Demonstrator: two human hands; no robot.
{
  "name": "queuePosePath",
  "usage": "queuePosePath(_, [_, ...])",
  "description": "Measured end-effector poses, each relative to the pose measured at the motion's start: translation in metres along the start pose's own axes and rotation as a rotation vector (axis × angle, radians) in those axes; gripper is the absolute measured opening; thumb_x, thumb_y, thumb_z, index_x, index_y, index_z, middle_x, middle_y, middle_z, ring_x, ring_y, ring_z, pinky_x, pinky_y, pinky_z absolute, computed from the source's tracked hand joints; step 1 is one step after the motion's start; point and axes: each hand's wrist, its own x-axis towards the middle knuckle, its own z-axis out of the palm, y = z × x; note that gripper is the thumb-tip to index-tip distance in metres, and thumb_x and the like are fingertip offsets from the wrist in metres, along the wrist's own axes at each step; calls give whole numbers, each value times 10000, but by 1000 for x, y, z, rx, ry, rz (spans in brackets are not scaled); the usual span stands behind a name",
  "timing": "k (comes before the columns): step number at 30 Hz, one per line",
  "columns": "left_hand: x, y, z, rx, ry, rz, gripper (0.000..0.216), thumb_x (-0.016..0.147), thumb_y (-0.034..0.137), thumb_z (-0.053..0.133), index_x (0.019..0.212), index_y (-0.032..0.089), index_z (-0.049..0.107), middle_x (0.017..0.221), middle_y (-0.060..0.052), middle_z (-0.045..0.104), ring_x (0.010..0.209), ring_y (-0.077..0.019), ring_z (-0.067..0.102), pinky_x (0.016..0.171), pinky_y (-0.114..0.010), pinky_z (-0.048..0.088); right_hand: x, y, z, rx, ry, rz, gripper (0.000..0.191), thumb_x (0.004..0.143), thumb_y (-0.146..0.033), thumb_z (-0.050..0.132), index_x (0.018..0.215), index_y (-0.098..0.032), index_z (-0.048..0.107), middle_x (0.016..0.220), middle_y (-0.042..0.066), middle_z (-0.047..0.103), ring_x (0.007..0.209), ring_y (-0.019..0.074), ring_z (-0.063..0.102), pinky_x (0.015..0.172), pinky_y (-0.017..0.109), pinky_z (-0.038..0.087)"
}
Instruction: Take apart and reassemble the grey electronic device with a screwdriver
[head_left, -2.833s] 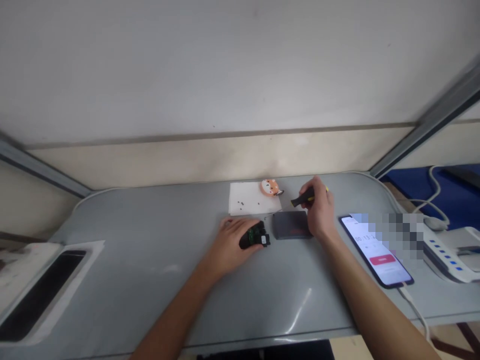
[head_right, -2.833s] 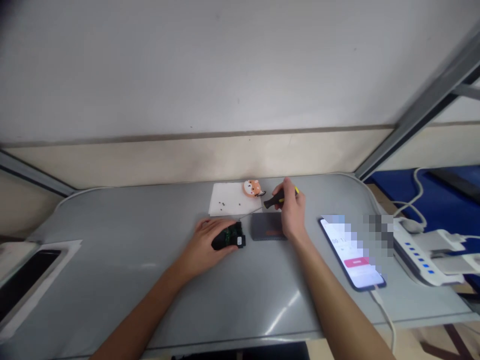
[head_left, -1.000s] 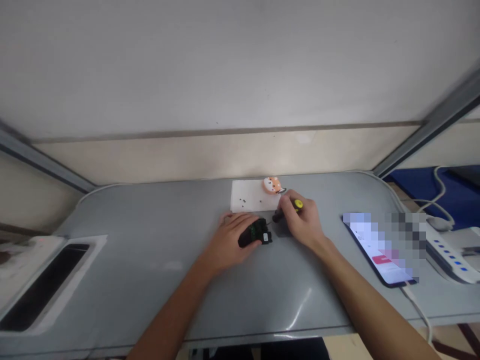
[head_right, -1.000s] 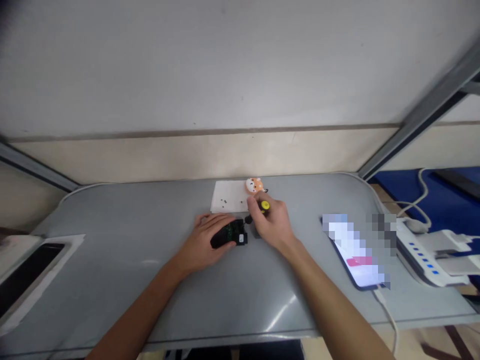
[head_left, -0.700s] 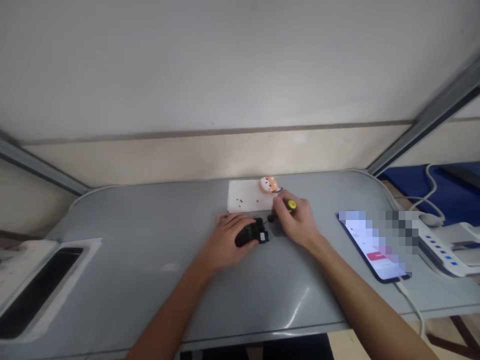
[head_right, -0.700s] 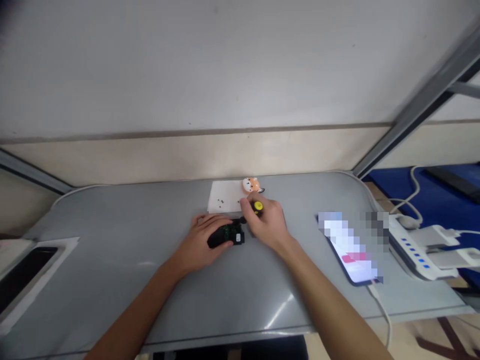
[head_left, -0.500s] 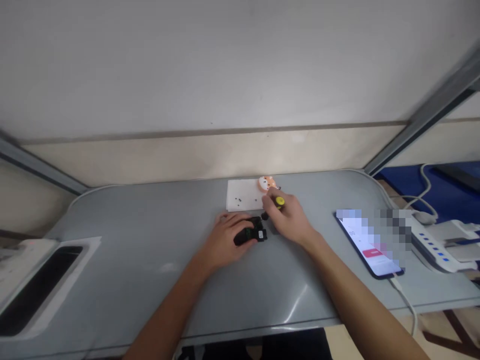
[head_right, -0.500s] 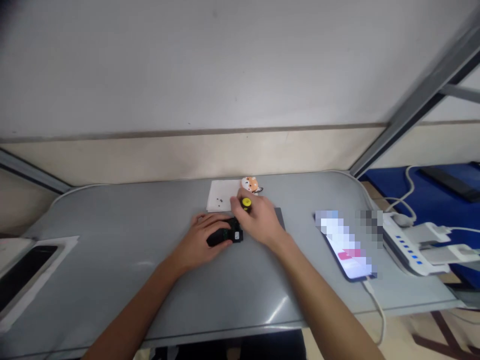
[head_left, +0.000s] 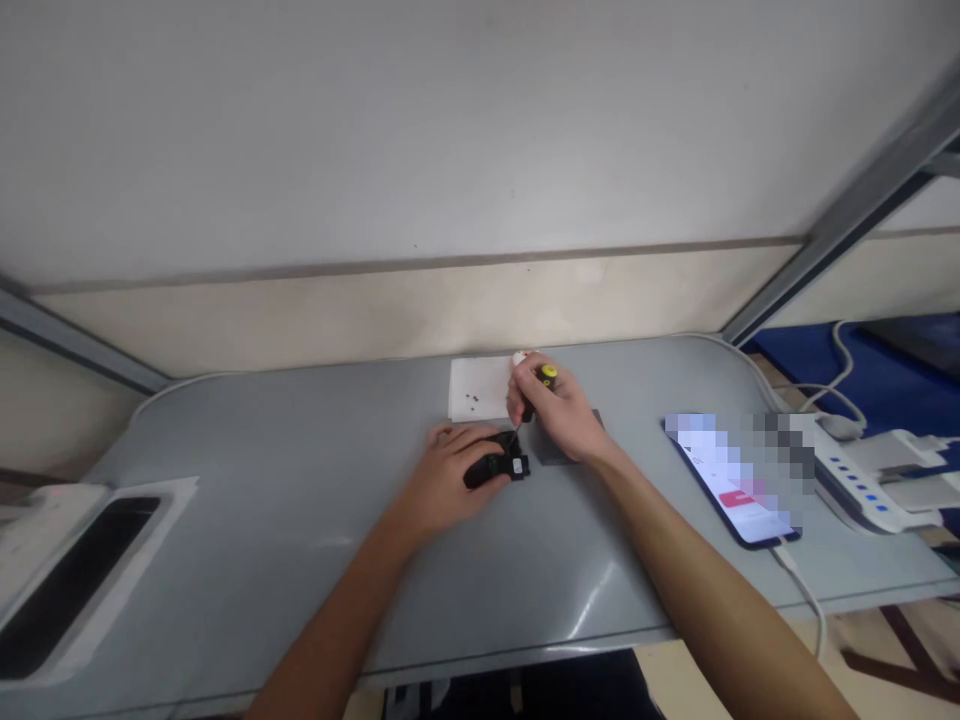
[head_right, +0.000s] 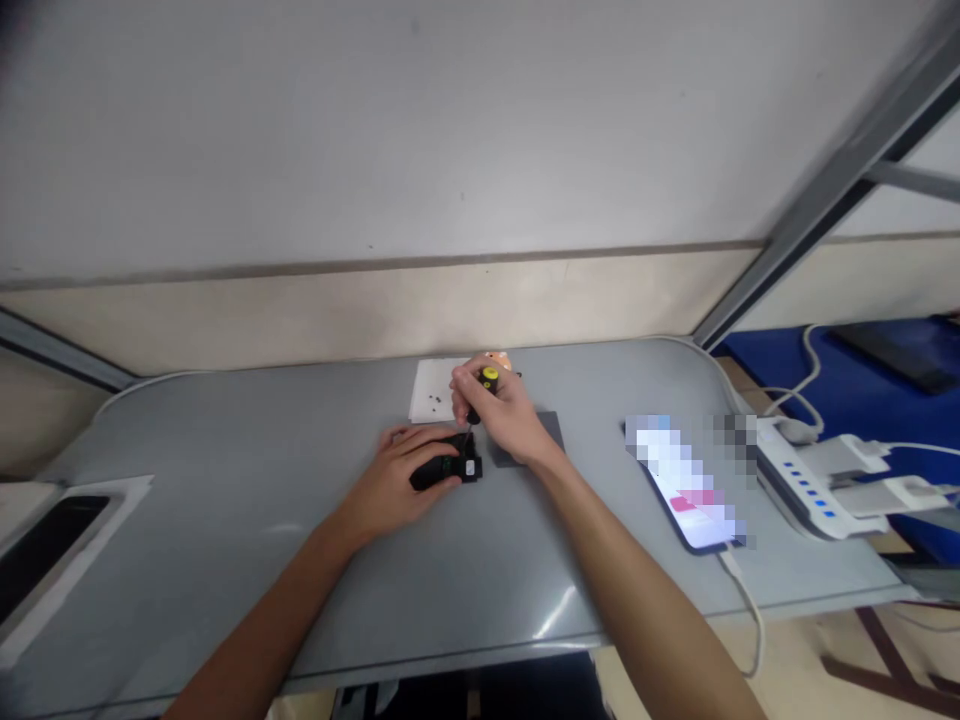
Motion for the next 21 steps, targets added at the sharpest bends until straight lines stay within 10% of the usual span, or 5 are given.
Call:
queuePosePath(6, [-1,-2,0,2,6,-3,213,921,331,754,1121,265,718,1335,-63,719,1221,-265,664,1104,-496,379,-3,7,9,145,-49,15,418,947,-641,616,837,-244,543,584,-73,382,522,115,334,542,287,282])
queuePosePath(14, [-2,-1,0,-21,-8,-33,196,922,342,750,1107,280,733,1338,-55,720,1241,-261,660,1131,-487,384,-8,-9,7,227,-128,82,441,1000,-616,503,921,-221,682,729,11,538,672,169,494,665,331,415])
queuePosePath(21, [-2,-1,0,-28,-9,-34,208,919,341,758,1117,284,733,1336,-51,722,1234,-262,663,1132,-494,385,-8,1,3,252,-78,54,405,934,-553,691,828,-253,441,717,-44,550,603,129,511,619,297,400])
